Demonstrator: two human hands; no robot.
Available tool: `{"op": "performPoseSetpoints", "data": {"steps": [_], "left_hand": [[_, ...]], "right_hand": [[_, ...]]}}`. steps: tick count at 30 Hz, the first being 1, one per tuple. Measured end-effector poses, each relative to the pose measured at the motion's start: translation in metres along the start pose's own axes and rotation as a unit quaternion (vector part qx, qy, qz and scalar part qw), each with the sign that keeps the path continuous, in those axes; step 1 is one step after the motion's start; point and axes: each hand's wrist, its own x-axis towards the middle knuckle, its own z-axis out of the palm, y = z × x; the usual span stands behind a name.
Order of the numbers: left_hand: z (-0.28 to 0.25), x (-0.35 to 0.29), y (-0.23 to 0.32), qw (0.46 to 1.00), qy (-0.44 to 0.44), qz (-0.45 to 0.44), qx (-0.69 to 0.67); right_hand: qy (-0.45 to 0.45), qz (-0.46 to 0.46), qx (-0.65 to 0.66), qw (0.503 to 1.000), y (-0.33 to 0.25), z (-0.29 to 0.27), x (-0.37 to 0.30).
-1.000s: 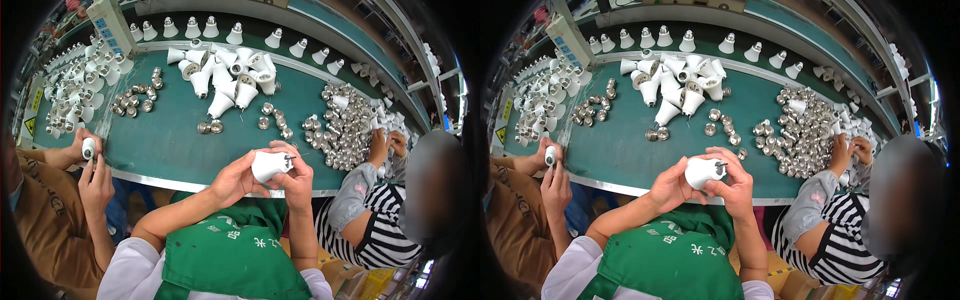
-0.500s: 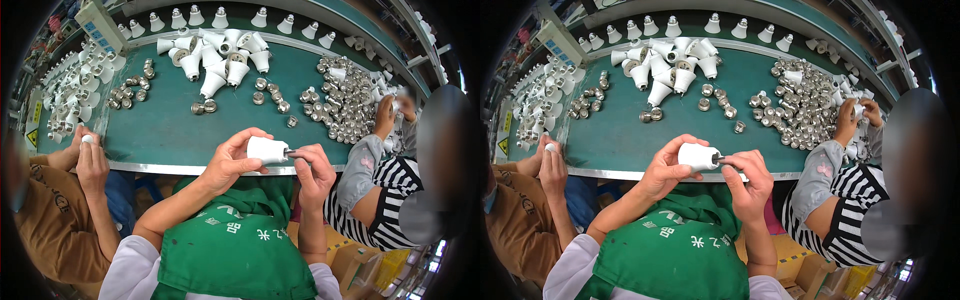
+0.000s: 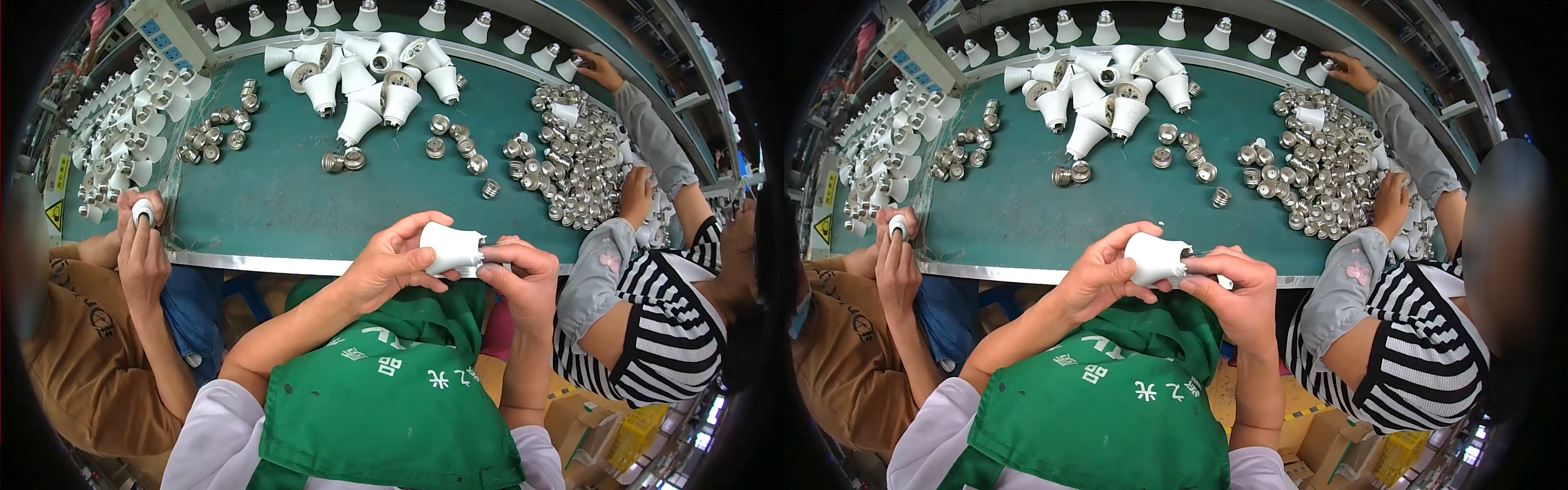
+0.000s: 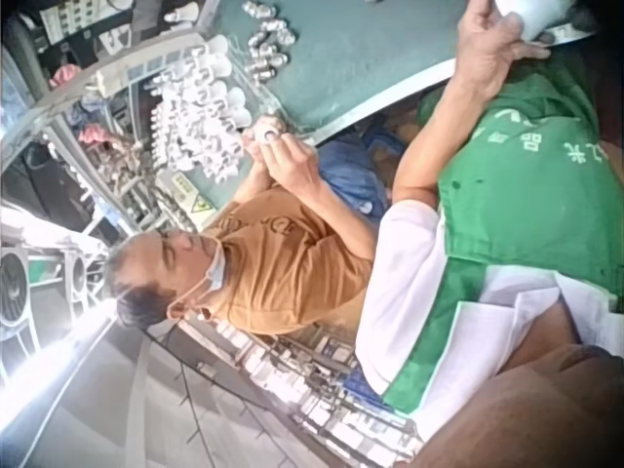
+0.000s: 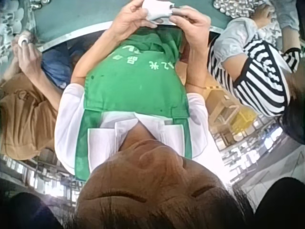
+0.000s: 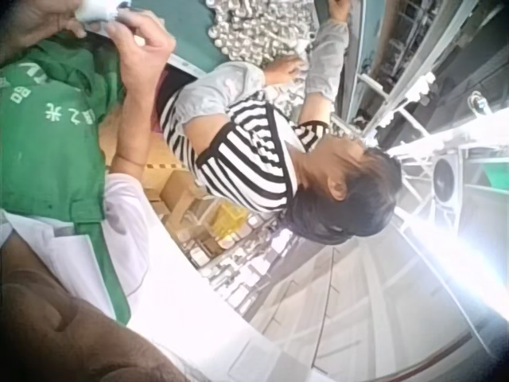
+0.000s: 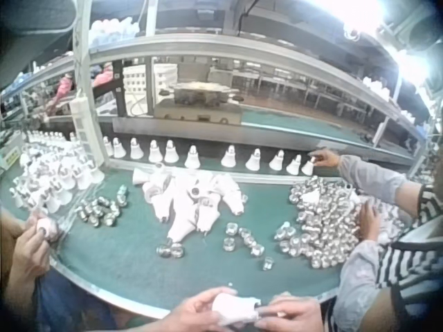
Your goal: Assembling LED light bulb components by threading the metal base onto the white housing and securing internal wiring.
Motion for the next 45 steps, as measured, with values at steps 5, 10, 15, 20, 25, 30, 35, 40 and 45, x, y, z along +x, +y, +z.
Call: {"op": "performPoseSetpoints", "data": {"steps": [5,10,15,20,25,30,35,40,45], "left_hand": [[0.005,0.002,-0.021,0.987,0.006,0.116,0.113],[0.002,0.002,-0.028,0.986,0.056,0.108,0.115],[0.003,-0.002,-0.018,0.993,0.055,0.073,0.074],[0.002,-0.003,-0.015,0.996,0.045,0.043,0.060],[0.003,-0.002,-0.013,0.996,0.039,0.039,0.069],[0.001,-0.001,-0.013,0.994,0.042,0.045,0.091],[-0.003,0.001,-0.011,0.991,0.039,0.053,0.112],[-0.006,0.003,-0.009,0.990,0.031,0.057,0.128],[-0.016,0.003,-0.009,0.990,0.072,0.055,0.112]], "right_hand": [[0.105,-0.040,-0.090,0.990,0.011,0.019,-0.010],[0.181,-0.007,0.009,0.983,0.027,0.027,-0.014],[0.105,0.050,0.077,0.990,0.001,0.017,-0.011],[0.080,-0.020,-0.132,0.988,-0.001,0.012,-0.012],[0.106,-0.016,-0.154,0.982,0.001,0.018,-0.015],[0.132,0.034,-0.054,0.989,0.003,0.022,-0.014],[0.049,0.091,0.044,0.994,-0.003,0.013,-0.008],[0.032,0.084,0.057,0.994,0.007,0.009,-0.005],[0.058,0.109,0.065,0.990,0.016,0.007,0.008]]}}
